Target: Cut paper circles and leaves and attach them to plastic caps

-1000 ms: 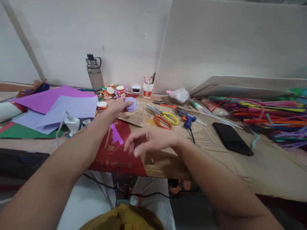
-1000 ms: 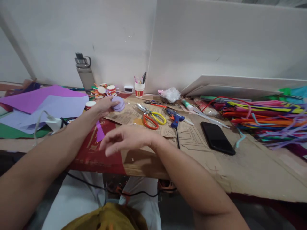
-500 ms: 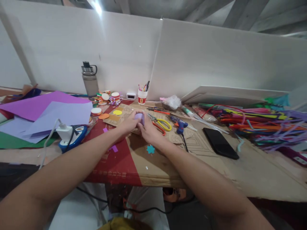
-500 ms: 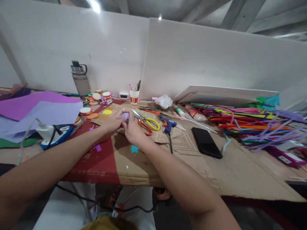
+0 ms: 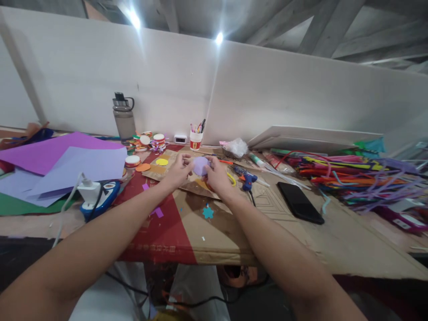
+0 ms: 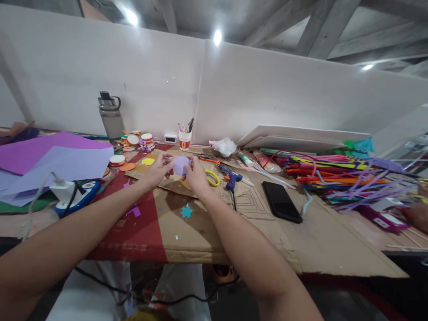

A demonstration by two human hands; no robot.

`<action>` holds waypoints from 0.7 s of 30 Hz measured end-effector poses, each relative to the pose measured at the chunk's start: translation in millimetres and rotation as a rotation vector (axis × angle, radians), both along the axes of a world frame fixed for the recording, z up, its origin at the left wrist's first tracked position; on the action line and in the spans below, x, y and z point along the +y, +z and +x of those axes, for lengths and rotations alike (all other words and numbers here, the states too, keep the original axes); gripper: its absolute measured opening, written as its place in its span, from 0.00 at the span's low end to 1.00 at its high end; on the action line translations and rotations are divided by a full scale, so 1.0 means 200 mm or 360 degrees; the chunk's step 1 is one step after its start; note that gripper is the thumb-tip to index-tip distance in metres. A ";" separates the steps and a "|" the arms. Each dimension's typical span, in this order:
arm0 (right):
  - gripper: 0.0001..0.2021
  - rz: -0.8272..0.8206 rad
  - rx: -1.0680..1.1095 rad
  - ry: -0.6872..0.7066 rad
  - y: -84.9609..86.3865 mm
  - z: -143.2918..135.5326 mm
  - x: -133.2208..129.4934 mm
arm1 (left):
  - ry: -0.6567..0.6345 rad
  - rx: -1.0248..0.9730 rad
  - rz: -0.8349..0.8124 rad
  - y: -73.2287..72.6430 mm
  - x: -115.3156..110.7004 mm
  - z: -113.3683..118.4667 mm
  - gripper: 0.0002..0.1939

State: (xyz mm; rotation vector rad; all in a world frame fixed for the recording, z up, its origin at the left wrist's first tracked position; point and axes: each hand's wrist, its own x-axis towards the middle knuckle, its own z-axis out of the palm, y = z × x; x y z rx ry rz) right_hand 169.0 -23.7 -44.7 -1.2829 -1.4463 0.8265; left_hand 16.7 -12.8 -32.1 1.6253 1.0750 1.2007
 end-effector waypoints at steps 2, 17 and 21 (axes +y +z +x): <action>0.19 0.0018 -0.0036 -0.0117 0.02 0.05 0.02 | 0.0078 -0.0087 0.0010 -0.01 0.03 -0.02 0.12; 0.22 -0.0153 -0.0726 -0.0709 0.04 0.33 0.21 | 0.0108 -0.0011 -0.0032 -0.11 0.11 -0.06 0.15; 0.21 -0.0222 -0.0995 -0.0645 0.06 0.34 0.32 | 0.0086 0.0088 0.0108 -0.11 0.10 -0.06 0.13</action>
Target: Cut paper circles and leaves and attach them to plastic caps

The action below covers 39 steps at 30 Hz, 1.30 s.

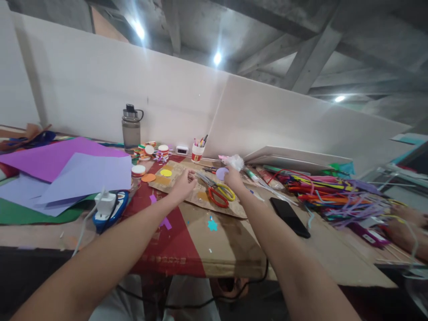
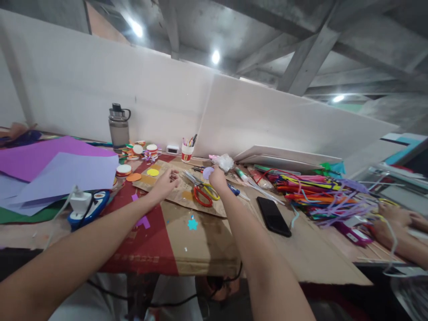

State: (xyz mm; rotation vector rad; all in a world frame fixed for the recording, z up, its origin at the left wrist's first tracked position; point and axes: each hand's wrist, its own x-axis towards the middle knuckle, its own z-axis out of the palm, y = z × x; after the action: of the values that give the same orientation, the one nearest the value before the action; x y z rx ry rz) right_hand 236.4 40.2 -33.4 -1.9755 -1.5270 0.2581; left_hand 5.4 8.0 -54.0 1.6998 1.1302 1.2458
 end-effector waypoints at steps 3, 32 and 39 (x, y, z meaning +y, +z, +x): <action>0.20 -0.0132 -0.0166 0.0032 -0.02 -0.02 0.08 | -0.0057 0.0186 0.0142 0.02 -0.04 0.01 0.12; 0.18 0.0064 -0.0663 0.0475 0.15 -0.37 0.08 | -0.0584 0.1298 0.0499 0.05 -0.20 0.05 0.13; 0.22 0.0057 -0.0509 0.1242 0.36 -0.83 0.04 | -0.0944 0.1503 0.0522 0.06 -0.25 0.08 0.12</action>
State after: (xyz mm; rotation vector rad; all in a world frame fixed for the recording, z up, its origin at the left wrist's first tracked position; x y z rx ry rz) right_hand 69.8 48.7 39.0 -1.3451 -2.4464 0.2290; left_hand 21.5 -42.4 -42.7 2.7366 0.7801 0.2180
